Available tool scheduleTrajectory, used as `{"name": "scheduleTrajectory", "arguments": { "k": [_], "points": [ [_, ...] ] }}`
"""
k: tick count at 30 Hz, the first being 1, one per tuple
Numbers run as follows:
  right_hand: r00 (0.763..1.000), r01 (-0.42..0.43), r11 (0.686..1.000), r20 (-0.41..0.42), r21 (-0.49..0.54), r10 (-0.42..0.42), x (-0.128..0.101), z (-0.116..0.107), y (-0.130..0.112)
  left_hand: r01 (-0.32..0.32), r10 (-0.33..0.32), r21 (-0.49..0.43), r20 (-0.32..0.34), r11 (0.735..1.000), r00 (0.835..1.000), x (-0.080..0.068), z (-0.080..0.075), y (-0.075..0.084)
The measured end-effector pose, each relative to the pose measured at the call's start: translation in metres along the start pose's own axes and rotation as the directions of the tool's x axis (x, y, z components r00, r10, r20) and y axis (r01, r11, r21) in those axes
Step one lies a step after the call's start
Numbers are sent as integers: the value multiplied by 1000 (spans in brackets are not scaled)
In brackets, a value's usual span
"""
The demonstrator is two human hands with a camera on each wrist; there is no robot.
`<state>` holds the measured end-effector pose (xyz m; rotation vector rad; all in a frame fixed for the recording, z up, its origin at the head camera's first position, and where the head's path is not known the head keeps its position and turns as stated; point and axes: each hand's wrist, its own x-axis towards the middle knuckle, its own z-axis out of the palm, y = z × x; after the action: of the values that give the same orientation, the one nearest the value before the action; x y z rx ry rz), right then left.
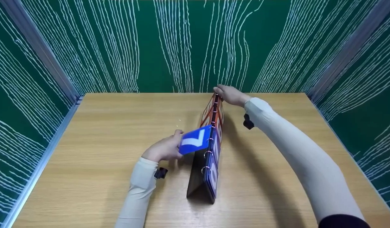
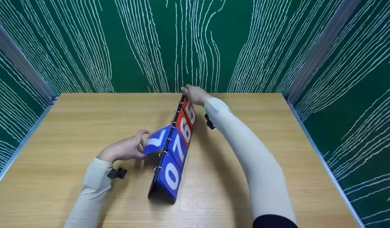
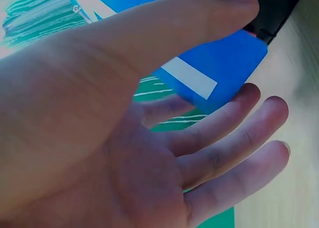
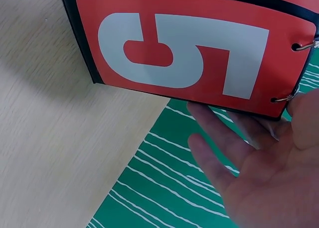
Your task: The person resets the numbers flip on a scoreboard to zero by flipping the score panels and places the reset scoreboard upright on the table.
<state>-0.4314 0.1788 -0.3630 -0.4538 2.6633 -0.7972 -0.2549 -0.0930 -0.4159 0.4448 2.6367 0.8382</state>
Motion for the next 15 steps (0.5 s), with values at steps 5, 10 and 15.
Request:
{"name": "scheduleTrajectory", "arguments": {
  "k": [5,10,15],
  "points": [
    [1000,6,1000,4,-26,-6,1,-3,-2,33,-33,-5,-3,999,999,-3,-5,3],
    [999,39,999,-12,-9,-39,3,-1,2,55,-56,-18,-26,998,998,-7,-10,-1],
    [998,58,997,-41,45,-56,2,0,9,16,-17,-11,-60,1000,998,-10,-12,-4]
  ]
}}
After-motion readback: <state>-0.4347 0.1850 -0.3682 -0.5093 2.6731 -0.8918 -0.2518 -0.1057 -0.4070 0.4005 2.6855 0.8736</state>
